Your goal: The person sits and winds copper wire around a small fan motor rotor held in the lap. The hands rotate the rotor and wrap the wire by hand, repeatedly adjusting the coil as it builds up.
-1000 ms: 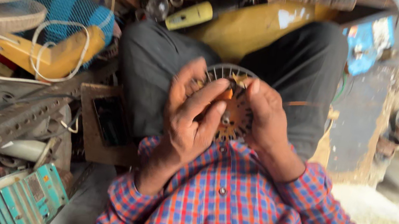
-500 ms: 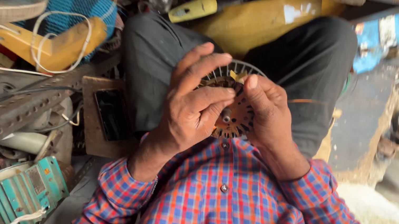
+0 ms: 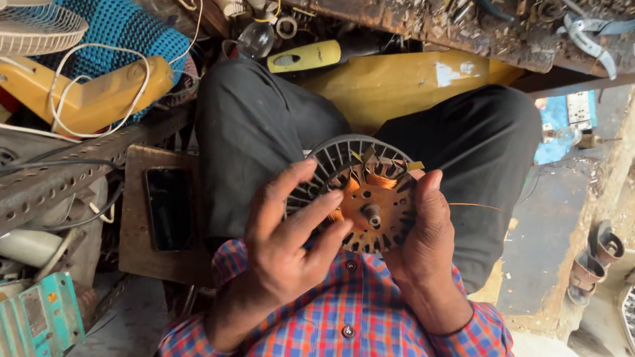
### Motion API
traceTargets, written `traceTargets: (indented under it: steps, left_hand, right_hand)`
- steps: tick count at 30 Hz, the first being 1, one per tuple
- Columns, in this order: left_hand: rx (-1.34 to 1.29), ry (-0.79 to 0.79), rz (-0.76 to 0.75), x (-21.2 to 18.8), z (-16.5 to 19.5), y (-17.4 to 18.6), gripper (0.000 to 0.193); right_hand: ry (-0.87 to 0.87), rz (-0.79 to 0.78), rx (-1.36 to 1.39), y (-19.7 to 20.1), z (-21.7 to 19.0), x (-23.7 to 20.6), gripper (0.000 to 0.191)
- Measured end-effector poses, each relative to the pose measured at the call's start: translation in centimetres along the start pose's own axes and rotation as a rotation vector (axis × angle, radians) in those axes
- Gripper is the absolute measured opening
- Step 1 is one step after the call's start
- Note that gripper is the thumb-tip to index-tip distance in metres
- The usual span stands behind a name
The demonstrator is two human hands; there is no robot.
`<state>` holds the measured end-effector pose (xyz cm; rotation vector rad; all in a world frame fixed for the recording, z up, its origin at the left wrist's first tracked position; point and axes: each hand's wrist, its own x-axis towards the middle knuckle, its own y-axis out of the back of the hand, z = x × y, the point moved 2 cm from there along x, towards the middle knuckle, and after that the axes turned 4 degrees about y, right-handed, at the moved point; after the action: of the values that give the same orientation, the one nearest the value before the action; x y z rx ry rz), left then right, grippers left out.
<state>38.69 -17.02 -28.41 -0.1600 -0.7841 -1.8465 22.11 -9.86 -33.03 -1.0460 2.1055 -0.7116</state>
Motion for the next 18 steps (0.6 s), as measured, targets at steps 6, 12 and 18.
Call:
traceTargets:
  steps: [6,12,18]
  left_hand:
    - [0.021,0.044,0.103,0.7,0.3,-1.1,0.028]
    - [-0.162,0.078,0.036,1.7,0.1,-1.6,0.022]
    - [-0.905,0.586,-0.258,-0.3,-1.4,-1.8,0.046]
  right_hand:
    - [-0.008,-0.013,0.007,-0.7,0.8,-0.7,0.059]
    - [0.056,0.052,0.005,0.0,0.8,-0.7,0.054]
    - [-0.028,-0.013,-0.006,2.0,0.5,-0.7,0.041]
